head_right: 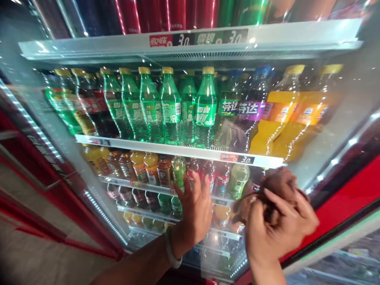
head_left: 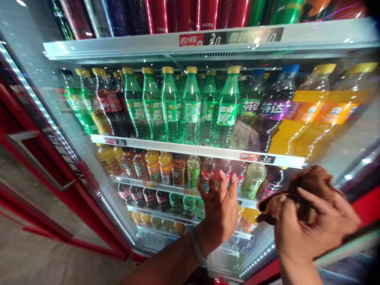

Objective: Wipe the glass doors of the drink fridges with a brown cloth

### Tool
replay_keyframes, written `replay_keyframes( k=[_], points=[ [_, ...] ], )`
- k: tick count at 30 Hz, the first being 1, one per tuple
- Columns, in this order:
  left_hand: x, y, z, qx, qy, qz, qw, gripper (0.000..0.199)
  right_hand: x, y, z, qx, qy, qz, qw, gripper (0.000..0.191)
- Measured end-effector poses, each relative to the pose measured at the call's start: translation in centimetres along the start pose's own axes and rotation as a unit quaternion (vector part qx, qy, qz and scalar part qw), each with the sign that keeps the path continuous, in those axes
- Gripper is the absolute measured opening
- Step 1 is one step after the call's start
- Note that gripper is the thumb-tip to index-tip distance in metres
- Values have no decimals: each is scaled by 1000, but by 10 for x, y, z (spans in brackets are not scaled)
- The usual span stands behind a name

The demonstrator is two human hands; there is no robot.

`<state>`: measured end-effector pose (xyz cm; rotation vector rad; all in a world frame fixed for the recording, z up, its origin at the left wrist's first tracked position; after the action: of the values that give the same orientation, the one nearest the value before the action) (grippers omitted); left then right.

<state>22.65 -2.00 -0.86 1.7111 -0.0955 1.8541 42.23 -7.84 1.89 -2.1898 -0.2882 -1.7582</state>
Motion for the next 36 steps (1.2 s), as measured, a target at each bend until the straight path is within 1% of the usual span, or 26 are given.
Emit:
replay_keyframes(
  k=[2,3,4,5,7,8,10,12,13,14,15,17,19,20,21,22,23,25,27,28,29,30,32,33,35,36],
  points=[
    [-6,-8,15,1,-36,-13,999,63,-1,-15,-32,28,80,-37,996,33],
    [-9,-11,22,1,-60,-17,998,57,-8,-22,-42,49,117,-62,990,29],
    [-12,-13,28,2,-82,-18,996,52,-18,-26,-46,71,143,-85,983,27],
    [-15,-14,31,5,-99,-16,995,50,-28,-24,-42,83,158,-96,979,26],
    [-16,-15,35,8,-113,-16,993,51,-41,-14,-18,71,148,-99,981,23],
    [-16,-15,36,8,-112,-18,994,54,-42,-6,-2,54,131,-90,986,19],
    [-13,-16,40,-1,-107,-27,994,59,-32,13,27,5,72,-48,996,14],
    [-11,-18,45,-8,-97,-32,995,61,-17,28,45,-48,-5,3,999,17],
    [-10,-19,49,-11,-95,-34,995,62,-12,30,46,-63,-27,18,997,20],
    [-9,-20,53,-13,-96,-37,995,62,-9,28,42,-67,-34,18,997,23],
    [-9,-21,57,-13,-99,-36,994,63,-9,24,35,-64,-23,8,998,23],
    [-11,-24,64,-5,-111,-35,993,63,-22,11,17,-30,44,-40,998,22],
    [-13,-28,69,8,-124,-41,991,64,-47,4,10,12,112,-98,989,27],
    [-13,-30,72,12,-125,-43,991,64,-58,5,13,25,131,-115,984,28],
    [-14,-32,74,11,-126,-45,991,64,-66,9,21,29,135,-121,983,27],
    [-14,-33,78,5,-129,-46,991,64,-67,16,32,25,125,-115,985,24],
    [-15,-35,83,-3,-137,-46,990,63,-63,25,45,11,104,-97,990,20],
    [-18,-38,94,-16,-151,-42,988,62,-45,42,68,-31,39,-50,998,15],
    [-21,-42,102,-22,-153,-33,987,62,-25,48,77,-65,-15,-19,998,19],
    [-21,-44,104,-22,-148,-29,988,62,-19,46,74,-71,-21,-15,997,20],
    [-22,-46,106,-19,-142,-28,989,63,-16,42,68,-70,-11,-18,997,20],
    [-23,-48,106,-16,-139,-28,990,64,-18,37,60,-63,16,-28,998,20],
    [-24,-50,108,-8,-141,-35,989,64,-35,28,43,-38,90,-58,994,21],
    [-24,-50,110,-5,-148,-41,988,64,-46,26,40,-26,119,-75,990,23],
    [-27,-51,118,-12,-182,-54,982,62,-61,30,48,-6,147,-103,984,24],
    [-28,-51,125,-21,-205,-61,977,62,-60,36,59,-9,137,-102,985,22]
  ],
)
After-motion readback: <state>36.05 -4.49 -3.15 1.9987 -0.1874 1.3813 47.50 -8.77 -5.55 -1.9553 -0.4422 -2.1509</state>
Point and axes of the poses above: each hand's wrist, its own x-axis towards the middle knuckle, its own y-axis out of the back of the hand, z = x × y, the point moved 10 cm from there along x, towards the middle knuckle, and after that the axes turned 8 degrees about y, right-handed, at the moved point
